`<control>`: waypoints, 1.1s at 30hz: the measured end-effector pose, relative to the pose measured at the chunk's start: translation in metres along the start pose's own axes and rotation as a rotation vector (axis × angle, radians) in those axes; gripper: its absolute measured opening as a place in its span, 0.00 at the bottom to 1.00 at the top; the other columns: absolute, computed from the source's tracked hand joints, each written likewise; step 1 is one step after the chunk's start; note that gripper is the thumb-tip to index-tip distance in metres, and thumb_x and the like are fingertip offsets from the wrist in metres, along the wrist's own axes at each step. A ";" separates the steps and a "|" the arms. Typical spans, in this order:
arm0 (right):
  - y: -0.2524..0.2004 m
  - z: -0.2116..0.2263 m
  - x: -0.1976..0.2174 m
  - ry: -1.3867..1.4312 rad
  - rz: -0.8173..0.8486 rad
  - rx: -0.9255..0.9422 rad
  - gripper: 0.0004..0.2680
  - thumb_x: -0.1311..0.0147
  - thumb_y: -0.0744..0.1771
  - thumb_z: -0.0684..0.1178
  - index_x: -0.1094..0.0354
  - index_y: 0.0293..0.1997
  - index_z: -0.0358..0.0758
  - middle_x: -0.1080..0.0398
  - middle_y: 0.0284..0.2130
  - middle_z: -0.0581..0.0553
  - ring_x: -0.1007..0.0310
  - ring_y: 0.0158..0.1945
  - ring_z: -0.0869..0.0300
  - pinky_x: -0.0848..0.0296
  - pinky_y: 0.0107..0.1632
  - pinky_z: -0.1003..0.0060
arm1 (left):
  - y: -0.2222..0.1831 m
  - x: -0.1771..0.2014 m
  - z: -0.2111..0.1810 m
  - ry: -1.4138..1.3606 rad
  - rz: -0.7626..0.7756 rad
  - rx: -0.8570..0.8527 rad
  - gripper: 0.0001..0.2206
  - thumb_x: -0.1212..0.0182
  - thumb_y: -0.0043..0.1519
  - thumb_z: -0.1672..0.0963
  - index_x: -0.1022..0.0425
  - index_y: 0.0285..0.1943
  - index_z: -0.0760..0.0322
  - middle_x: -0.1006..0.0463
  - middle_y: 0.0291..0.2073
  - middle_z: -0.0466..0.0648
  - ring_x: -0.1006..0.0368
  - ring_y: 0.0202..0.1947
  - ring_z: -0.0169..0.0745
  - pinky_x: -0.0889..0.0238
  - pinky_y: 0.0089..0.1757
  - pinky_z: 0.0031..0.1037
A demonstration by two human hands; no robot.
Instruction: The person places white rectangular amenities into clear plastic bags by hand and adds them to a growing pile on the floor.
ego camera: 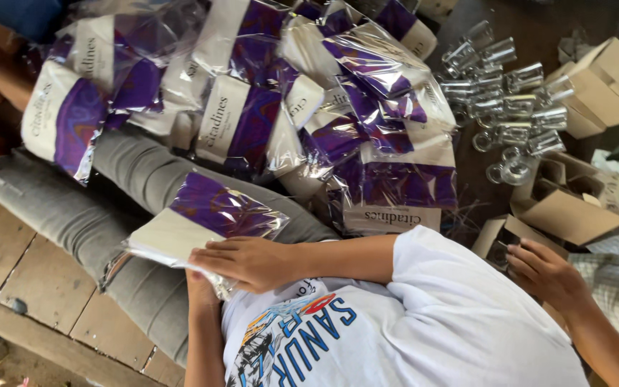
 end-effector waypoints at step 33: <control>-0.016 -0.056 -0.054 0.366 -0.069 -0.213 0.28 0.49 0.73 0.48 0.65 0.81 0.61 0.50 0.78 0.54 0.35 0.77 0.51 0.33 0.80 0.54 | -0.032 -0.006 -0.043 1.580 -0.141 -0.422 0.36 0.35 0.52 0.70 0.36 0.74 0.83 0.30 0.62 0.75 0.37 0.63 0.72 0.44 0.62 0.48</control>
Point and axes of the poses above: each hand's wrist, its own y-axis towards the middle knuckle, its own x-axis out of the back of the hand, z = x × y, the point moved 2 cm from there along y, towards the middle knuckle
